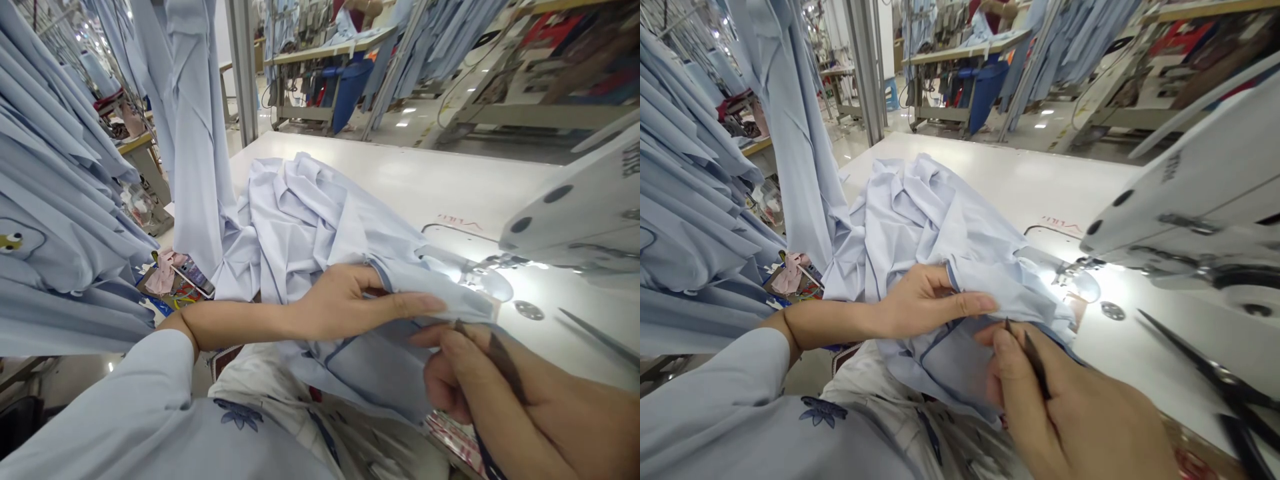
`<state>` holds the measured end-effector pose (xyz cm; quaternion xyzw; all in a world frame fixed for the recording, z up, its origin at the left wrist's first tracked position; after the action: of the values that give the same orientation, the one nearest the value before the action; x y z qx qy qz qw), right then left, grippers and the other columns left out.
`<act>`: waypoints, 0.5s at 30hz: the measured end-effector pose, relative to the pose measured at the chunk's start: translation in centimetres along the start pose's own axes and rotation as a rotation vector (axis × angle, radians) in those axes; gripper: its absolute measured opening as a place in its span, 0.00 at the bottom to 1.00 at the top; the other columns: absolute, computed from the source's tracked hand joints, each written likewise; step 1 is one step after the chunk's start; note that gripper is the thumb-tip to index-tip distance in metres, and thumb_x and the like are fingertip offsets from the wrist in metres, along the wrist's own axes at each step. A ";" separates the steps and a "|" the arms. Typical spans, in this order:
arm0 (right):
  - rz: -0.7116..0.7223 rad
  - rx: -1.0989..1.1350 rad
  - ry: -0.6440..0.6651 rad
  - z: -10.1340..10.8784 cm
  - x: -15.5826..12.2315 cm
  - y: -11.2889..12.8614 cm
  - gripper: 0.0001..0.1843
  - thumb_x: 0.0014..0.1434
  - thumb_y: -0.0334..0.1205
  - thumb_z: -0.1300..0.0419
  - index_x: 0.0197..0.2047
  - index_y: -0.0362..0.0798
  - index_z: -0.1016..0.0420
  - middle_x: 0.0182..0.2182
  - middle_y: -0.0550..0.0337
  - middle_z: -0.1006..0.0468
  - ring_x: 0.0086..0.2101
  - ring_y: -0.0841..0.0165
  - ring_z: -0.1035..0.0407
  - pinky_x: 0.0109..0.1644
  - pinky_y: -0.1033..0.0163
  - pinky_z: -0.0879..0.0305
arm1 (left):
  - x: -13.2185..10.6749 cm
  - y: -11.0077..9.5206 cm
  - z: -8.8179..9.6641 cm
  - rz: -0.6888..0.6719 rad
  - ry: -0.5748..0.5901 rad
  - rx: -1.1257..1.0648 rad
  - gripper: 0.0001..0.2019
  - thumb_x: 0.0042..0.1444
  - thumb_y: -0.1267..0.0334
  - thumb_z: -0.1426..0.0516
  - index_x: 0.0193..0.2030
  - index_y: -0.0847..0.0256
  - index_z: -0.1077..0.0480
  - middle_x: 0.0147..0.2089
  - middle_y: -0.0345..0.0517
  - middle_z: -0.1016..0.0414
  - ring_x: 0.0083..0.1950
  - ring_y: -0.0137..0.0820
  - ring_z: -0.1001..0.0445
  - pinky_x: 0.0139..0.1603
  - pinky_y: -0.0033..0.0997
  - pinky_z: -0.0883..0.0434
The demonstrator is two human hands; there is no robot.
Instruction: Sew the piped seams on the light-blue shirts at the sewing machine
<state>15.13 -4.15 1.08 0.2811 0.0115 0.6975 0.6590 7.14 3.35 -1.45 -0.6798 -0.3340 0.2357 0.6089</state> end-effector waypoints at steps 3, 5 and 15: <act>0.136 0.062 -0.015 0.5 0.5 1.8 0.18 0.63 0.47 0.59 0.24 0.55 0.38 0.11 0.72 0.37 0.09 0.72 0.40 0.11 0.68 0.47 | 0.0 -0.7 -0.2 -0.032 0.017 0.052 0.14 0.49 0.56 0.44 0.27 0.68 0.32 0.29 0.46 0.30 0.36 0.31 0.32 0.42 0.32 0.32; 0.169 0.053 -0.024 0.8 0.8 2.4 0.18 0.63 0.46 0.60 0.25 0.55 0.38 0.10 0.72 0.37 0.09 0.72 0.41 0.10 0.69 0.47 | -0.1 -1.0 -0.2 -0.040 0.023 0.064 0.13 0.50 0.57 0.45 0.27 0.68 0.32 0.29 0.46 0.31 0.36 0.31 0.32 0.41 0.31 0.32; 0.167 0.055 -0.033 0.9 0.6 1.8 0.18 0.63 0.47 0.60 0.27 0.54 0.35 0.11 0.71 0.36 0.10 0.73 0.40 0.11 0.70 0.46 | 0.0 -0.9 -0.3 -0.028 0.034 0.049 0.12 0.50 0.58 0.44 0.27 0.68 0.32 0.29 0.45 0.31 0.35 0.30 0.32 0.41 0.30 0.33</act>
<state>13.85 -4.18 2.76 0.3104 -0.0038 0.7449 0.5906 7.21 3.13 -0.50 -0.6638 -0.3272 0.2235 0.6343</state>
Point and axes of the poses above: each hand's wrist, its own x-axis towards the middle knuckle, its own z-axis out of the back of the hand, y = z × x, the point moved 9 cm from there along x, towards the middle knuckle
